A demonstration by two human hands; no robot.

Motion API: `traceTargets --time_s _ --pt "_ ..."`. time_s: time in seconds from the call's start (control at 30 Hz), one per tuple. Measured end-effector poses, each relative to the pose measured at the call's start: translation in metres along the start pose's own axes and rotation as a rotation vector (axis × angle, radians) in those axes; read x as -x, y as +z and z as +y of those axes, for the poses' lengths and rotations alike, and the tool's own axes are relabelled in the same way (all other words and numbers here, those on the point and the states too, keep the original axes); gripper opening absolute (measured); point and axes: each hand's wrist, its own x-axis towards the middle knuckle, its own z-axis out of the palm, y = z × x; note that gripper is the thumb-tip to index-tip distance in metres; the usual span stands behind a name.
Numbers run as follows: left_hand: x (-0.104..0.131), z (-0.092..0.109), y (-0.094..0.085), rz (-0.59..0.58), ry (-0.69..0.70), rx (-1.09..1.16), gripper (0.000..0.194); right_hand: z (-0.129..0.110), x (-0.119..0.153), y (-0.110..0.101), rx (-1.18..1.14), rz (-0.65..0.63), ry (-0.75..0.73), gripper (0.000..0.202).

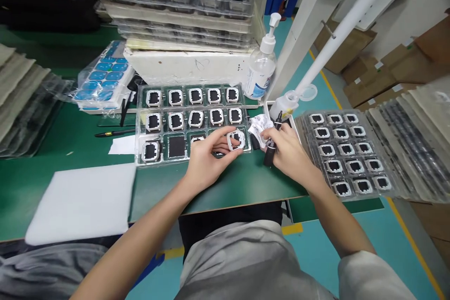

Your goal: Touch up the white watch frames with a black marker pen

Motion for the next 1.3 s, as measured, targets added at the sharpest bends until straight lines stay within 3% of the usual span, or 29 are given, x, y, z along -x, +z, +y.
traceTargets --time_s 0.17,0.37,0.47,0.6,0.77,0.87,0.93,1.03,1.13,1.3 --pt "0.000 0.003 0.000 -0.006 -0.019 0.016 0.053 0.004 -0.006 0.001 -0.145 0.087 -0.033 0.015" --pt "-0.004 0.009 -0.003 -0.024 -0.127 0.160 0.059 0.001 -0.011 0.004 -0.298 0.519 -0.142 0.017" --pt "-0.005 0.010 -0.004 -0.028 -0.174 0.222 0.062 0.001 -0.017 0.007 -0.401 0.635 -0.185 0.024" --pt "-0.005 0.010 -0.006 -0.026 -0.176 0.275 0.065 0.002 -0.019 0.010 -0.370 0.650 -0.140 0.025" --pt "-0.005 0.009 -0.006 -0.021 -0.166 0.242 0.064 -0.001 -0.008 0.012 -0.323 0.502 0.026 0.023" --pt "-0.004 0.009 -0.006 -0.025 -0.151 0.232 0.063 -0.001 -0.002 0.011 -0.227 0.452 0.045 0.020" --pt "-0.004 0.010 -0.006 -0.020 -0.135 0.221 0.061 0.000 -0.001 0.011 -0.189 0.494 0.000 0.016" --pt "-0.003 0.010 -0.006 -0.014 -0.118 0.207 0.058 0.001 -0.006 0.008 -0.324 0.690 -0.109 0.009" --pt "-0.003 0.011 -0.007 -0.011 -0.114 0.197 0.058 -0.001 -0.017 0.001 -0.469 0.864 -0.138 0.030" --pt "-0.002 0.011 -0.006 -0.003 -0.116 0.207 0.060 0.001 -0.027 -0.011 -0.580 0.848 -0.085 0.038"
